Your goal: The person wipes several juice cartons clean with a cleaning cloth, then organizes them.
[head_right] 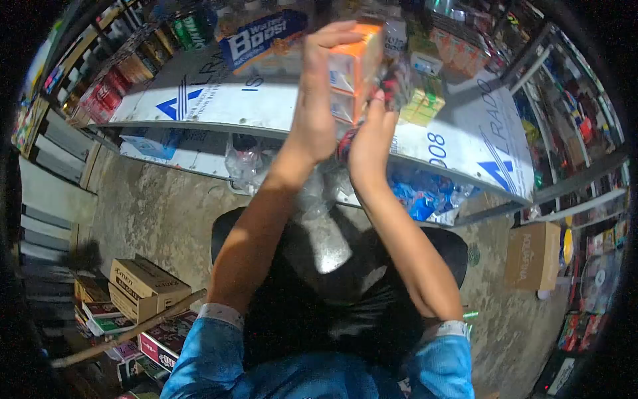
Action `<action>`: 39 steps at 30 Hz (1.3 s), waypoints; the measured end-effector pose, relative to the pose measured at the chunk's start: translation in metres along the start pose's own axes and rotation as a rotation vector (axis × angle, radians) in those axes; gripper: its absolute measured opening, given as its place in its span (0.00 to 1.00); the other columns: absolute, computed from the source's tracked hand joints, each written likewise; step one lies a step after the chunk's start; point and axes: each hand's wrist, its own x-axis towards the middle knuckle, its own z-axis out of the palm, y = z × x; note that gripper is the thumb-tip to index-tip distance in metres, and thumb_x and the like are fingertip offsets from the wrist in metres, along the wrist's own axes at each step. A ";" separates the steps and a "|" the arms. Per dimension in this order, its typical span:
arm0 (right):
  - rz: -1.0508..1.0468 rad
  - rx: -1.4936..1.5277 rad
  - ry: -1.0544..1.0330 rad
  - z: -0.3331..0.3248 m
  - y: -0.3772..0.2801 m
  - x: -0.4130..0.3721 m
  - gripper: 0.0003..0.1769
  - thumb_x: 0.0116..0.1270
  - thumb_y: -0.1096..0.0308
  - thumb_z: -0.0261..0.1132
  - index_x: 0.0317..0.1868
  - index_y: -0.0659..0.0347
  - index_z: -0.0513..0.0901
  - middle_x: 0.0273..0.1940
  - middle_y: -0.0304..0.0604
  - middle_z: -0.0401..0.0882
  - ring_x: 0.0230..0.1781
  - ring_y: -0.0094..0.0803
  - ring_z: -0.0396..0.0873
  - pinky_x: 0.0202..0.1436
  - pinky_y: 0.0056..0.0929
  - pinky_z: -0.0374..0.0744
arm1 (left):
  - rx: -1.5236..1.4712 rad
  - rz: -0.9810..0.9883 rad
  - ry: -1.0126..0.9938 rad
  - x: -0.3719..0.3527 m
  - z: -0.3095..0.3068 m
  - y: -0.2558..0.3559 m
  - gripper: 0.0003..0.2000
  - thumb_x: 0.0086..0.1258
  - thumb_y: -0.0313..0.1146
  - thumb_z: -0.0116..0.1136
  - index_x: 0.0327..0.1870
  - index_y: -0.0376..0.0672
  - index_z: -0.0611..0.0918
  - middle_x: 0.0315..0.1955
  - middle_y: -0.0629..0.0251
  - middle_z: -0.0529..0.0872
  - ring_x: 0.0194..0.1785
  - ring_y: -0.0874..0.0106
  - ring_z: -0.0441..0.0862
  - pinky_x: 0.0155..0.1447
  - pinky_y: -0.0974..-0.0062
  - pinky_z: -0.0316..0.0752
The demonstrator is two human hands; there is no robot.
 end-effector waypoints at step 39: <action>0.296 -0.820 -0.535 -0.207 0.026 -0.046 0.30 0.78 0.42 0.58 0.51 0.62 0.90 0.54 0.52 0.89 0.59 0.43 0.84 0.66 0.36 0.75 | 0.472 0.048 0.086 -0.001 0.024 0.000 0.27 0.61 0.22 0.72 0.60 0.38 0.72 0.65 0.48 0.78 0.68 0.52 0.78 0.74 0.59 0.69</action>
